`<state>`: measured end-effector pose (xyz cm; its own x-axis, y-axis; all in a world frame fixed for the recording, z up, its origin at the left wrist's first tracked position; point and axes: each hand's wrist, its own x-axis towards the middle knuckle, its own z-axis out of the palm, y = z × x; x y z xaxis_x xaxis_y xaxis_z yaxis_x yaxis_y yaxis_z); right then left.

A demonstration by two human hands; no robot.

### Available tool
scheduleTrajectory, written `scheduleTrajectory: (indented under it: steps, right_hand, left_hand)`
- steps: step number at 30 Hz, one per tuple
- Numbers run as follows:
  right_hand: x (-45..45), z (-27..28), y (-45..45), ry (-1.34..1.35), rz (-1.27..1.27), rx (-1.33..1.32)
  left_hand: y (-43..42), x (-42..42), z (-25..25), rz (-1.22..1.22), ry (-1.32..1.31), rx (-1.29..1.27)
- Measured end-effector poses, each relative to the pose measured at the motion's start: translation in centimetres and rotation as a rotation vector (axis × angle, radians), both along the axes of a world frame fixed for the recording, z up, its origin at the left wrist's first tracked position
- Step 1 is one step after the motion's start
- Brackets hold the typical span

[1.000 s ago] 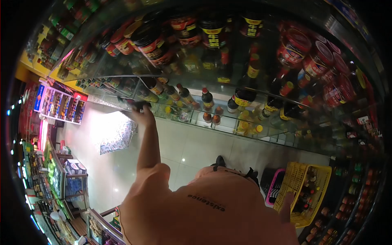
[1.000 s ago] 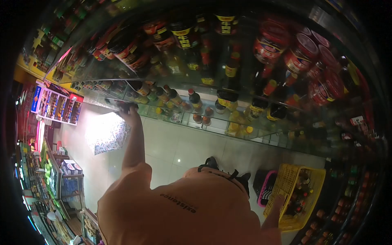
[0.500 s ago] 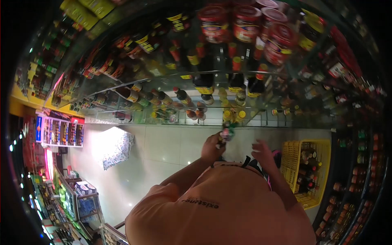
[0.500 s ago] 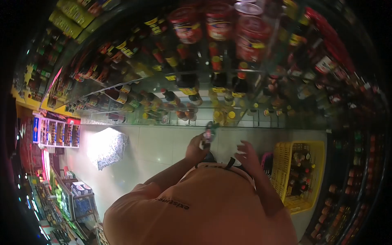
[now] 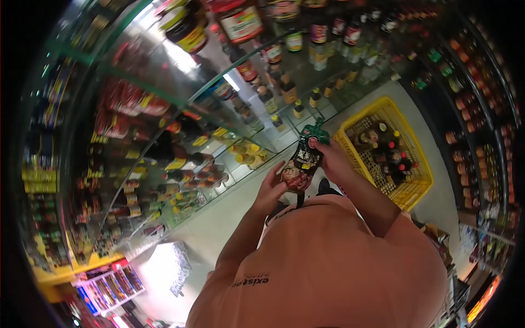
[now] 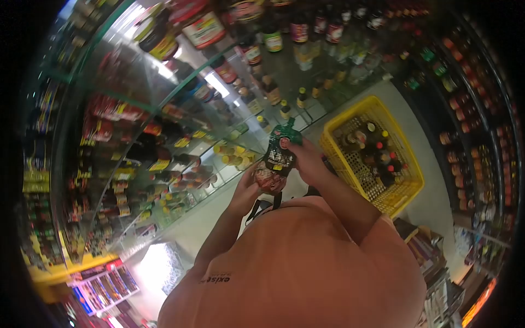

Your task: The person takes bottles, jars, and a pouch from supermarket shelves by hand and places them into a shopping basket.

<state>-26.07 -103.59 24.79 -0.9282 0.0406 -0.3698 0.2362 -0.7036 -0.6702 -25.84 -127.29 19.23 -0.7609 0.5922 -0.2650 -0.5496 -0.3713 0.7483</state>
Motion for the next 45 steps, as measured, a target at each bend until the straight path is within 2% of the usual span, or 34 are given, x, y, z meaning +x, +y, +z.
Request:
scheduleTrajectory:
  steps: [2,4,6,7,9,10,12,15,18,19,21,23,25,27,29,30,31,33,35,36,37,39,40,41,43,45]
  right_hand:
    - [0.1,0.7,1.4,-0.014,0.034,-0.020]
    - [0.6,-0.3,2.7,-0.003,0.013,0.031]
    - [1.2,-2.5,4.4,-0.020,0.035,0.137]
    - [2.0,-1.2,5.5,0.009,0.056,0.127]
    - [3.3,-2.6,7.6,0.047,0.093,0.236]
    - [4.1,-1.2,8.6,0.008,0.140,0.247]
    - [5.3,-4.1,10.4,0.023,0.140,0.201]
    - [6.7,-5.4,13.4,0.072,0.099,0.114]
    - [7.5,-6.3,17.1,0.062,0.280,0.398]
    - [7.8,-7.0,18.0,0.062,0.274,0.393]
    - [8.7,-8.5,19.4,0.156,0.273,0.651]
    - [9.8,-7.3,20.8,0.133,0.251,0.645]
    - [10.9,-5.2,22.5,0.072,0.156,0.479]
    - [11.8,-4.6,24.1,0.053,0.121,0.509]
    - [12.7,-2.7,25.4,0.030,-0.031,0.457]
    - [13.1,-2.7,26.1,0.029,-0.022,0.458]
    - [13.5,-2.9,26.9,0.014,0.000,0.476]
    - [14.1,-3.3,27.6,-0.003,0.031,0.493]
    - [14.5,-5.1,27.7,-0.199,0.001,0.678]
    - [14.8,-7.2,28.1,-0.280,0.015,0.794]
    - [15.1,-8.9,28.3,-0.275,0.021,0.796]
    - [15.7,-12.6,28.7,-0.427,-0.073,0.991]
    - [16.3,-16.4,29.6,-0.331,-0.088,1.184]
    - [16.4,-18.2,29.9,-0.325,-0.076,1.185]
    - [15.9,-20.2,30.4,-0.527,-0.170,1.068]
    - [15.2,-22.3,31.2,-0.571,-0.152,1.061]
  left_hand:
    - [1.8,0.7,0.9,-0.069,-0.066,0.077]
    - [3.5,1.1,1.5,-0.117,0.078,-0.160]
    - [4.6,1.2,1.5,-0.153,0.040,-0.193]
    - [5.2,1.4,1.4,-0.140,0.006,-0.229]
    - [6.2,1.8,1.2,-0.117,0.008,-0.192]
    - [6.3,1.7,0.7,-0.110,0.016,-0.213]
    - [6.7,2.1,-0.3,-0.094,0.043,-0.227]
    - [8.0,2.5,-0.3,-0.112,0.045,-0.295]
    - [9.1,2.6,-2.5,-0.081,-0.032,-0.356]
    - [9.8,2.6,-2.3,-0.086,-0.032,-0.361]
    - [11.7,2.3,-2.4,-0.089,-0.001,-0.430]
    - [14.0,2.5,-1.2,-0.115,-0.023,-0.434]
    - [15.4,2.8,-1.2,-0.140,-0.023,-0.349]
    - [16.2,2.7,-1.0,-0.157,-0.054,-0.346]
    - [16.6,2.3,-1.4,-0.333,-0.006,-0.381]
    - [16.9,2.3,-1.1,-0.351,0.031,-0.459]
    - [16.6,2.1,-1.9,-0.342,0.026,-0.457]
    - [14.8,1.2,-4.9,-0.321,0.072,-0.632]
    - [12.5,0.7,-7.0,-0.254,0.071,-0.785]
    - [10.9,0.5,-8.7,-0.227,0.064,-0.853]
    - [9.2,0.5,-10.3,-0.199,0.056,-0.922]
    - [6.3,1.4,-11.8,-0.152,0.013,-0.999]
    - [4.8,2.2,-12.7,-0.112,-0.030,-1.075]
    - [2.8,3.3,-14.4,-0.102,-0.039,-1.076]
    - [-1.3,5.7,-18.2,-0.104,-0.134,-1.112]
    - [-3.8,8.6,-19.6,-0.084,-0.174,-1.082]
